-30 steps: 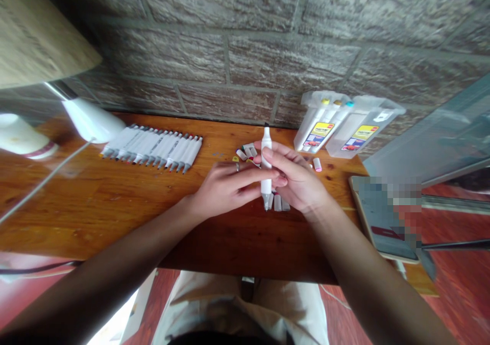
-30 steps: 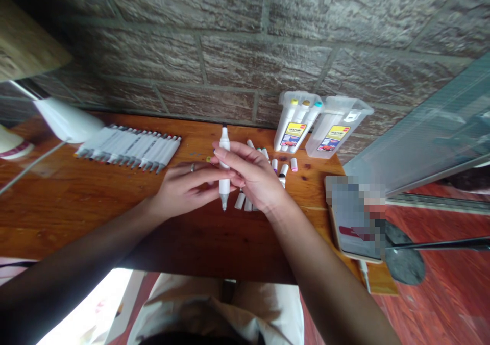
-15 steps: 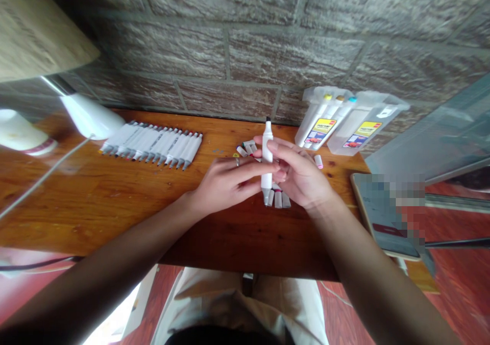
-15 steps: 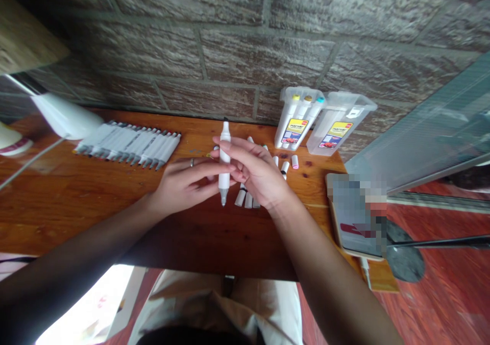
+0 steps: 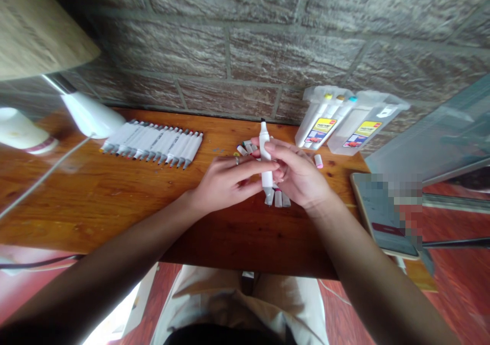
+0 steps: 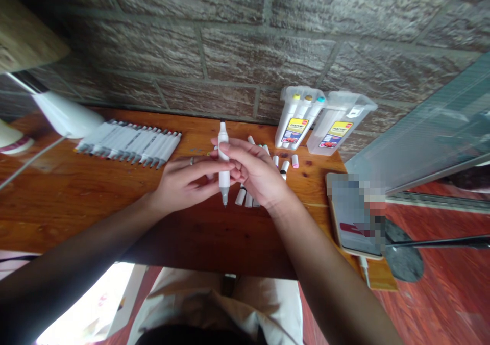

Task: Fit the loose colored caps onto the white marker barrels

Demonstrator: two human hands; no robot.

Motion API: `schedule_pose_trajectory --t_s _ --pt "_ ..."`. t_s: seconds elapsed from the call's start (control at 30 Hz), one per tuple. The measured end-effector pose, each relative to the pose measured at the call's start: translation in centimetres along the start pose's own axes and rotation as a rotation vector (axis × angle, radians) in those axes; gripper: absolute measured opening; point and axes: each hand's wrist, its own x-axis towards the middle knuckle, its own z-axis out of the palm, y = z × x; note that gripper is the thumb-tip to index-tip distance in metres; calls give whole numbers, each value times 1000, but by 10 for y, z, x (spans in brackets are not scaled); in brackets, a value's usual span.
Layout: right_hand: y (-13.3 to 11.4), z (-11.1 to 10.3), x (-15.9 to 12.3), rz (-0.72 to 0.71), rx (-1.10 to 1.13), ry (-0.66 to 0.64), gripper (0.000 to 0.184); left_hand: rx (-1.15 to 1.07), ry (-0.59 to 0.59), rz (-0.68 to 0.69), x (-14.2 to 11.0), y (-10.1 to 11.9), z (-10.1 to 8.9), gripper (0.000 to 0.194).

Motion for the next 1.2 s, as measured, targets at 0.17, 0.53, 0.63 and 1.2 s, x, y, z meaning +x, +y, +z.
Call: schedule_pose_trajectory --t_s 0.17,0.53,0.63,1.2 --pt "-2 2 -1 19 5 7 28 -25 4 -6 -1 0 0 23" --pt "-1 3 0 15 -4 0 28 -30 -22 -19 1 1 -1 20" --pt "-16 -3 -2 -49 -35 48 31 -75 7 -48 0 1 0 31" --pt "-32 -39 4 -66 -55 239 37 -255 -134 -503 -5 -21 11 23"
